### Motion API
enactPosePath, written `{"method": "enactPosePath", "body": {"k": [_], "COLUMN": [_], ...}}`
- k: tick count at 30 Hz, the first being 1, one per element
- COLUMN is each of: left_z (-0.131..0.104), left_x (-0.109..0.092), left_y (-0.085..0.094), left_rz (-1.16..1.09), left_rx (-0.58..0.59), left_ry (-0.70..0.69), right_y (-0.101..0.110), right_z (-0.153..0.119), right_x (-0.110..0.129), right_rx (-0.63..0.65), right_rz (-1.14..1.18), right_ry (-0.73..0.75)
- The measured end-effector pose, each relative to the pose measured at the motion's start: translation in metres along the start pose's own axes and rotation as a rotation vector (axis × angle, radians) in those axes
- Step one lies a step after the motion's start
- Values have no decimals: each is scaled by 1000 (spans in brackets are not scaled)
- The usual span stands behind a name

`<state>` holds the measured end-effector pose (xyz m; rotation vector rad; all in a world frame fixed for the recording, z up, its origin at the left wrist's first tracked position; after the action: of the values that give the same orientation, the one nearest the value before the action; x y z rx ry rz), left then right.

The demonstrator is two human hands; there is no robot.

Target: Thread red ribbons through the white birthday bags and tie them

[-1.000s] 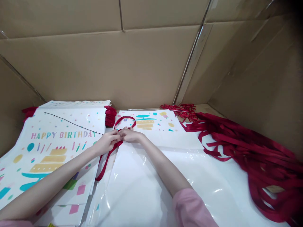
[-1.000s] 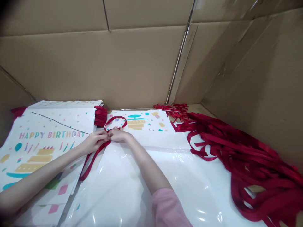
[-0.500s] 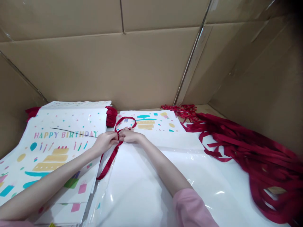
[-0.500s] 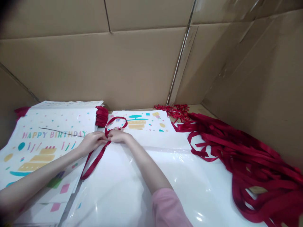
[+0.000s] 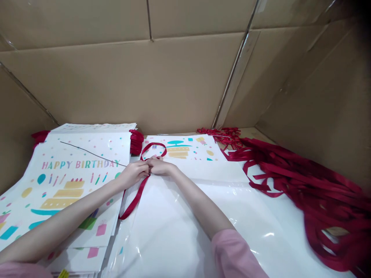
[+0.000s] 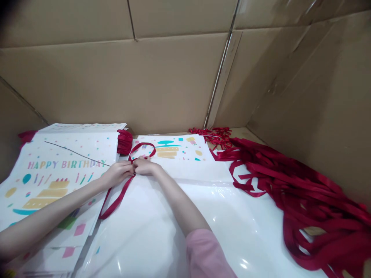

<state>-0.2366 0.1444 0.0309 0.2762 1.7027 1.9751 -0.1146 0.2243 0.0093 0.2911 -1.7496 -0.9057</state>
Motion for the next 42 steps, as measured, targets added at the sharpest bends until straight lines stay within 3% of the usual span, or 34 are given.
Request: {"method": "enactPosePath", "body": {"k": [8, 12, 16, 21, 25, 29, 33, 38, 42], "left_z": [-3, -4, 1, 7, 10, 12, 16, 18, 5], "left_x": [2, 9, 10, 7, 16, 25, 18, 4, 12], "left_y": [13, 17, 25, 28, 27, 35, 33, 18, 23], "left_rz": [-87, -103, -408, -687, -705, -456, -250, -244, -299], "left_rx": [74, 230, 442, 553, 489, 365, 267, 135, 141], "left_ry": [144, 220, 325, 579, 639, 496, 368, 328, 293], "right_y": [7, 11, 14, 17, 19, 17, 15, 14, 16], "right_z": [-4, -6, -7, -8, -9, -10, -7, -5, -8], "right_x": [5, 9, 13, 16, 17, 16, 15, 14, 16], "right_rx": [10, -2, -4, -9, -17, -2, -1, 1, 0], "right_rz": [20, -1, -23, -31, -36, -16, -11, 7, 15], "right_ry": [23, 23, 20, 16, 12, 4, 4, -8, -8]}}
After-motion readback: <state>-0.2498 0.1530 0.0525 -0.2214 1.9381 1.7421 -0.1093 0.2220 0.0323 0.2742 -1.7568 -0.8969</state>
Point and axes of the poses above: each hand's wrist, its own z-axis towards the middle knuckle, its own y-axis out of the back of the hand, x = y × z, the point moved 2 cm from there along z, towards the middle knuckle, and after that the axes turned 8 degrees about z, right-handed, at the moved point
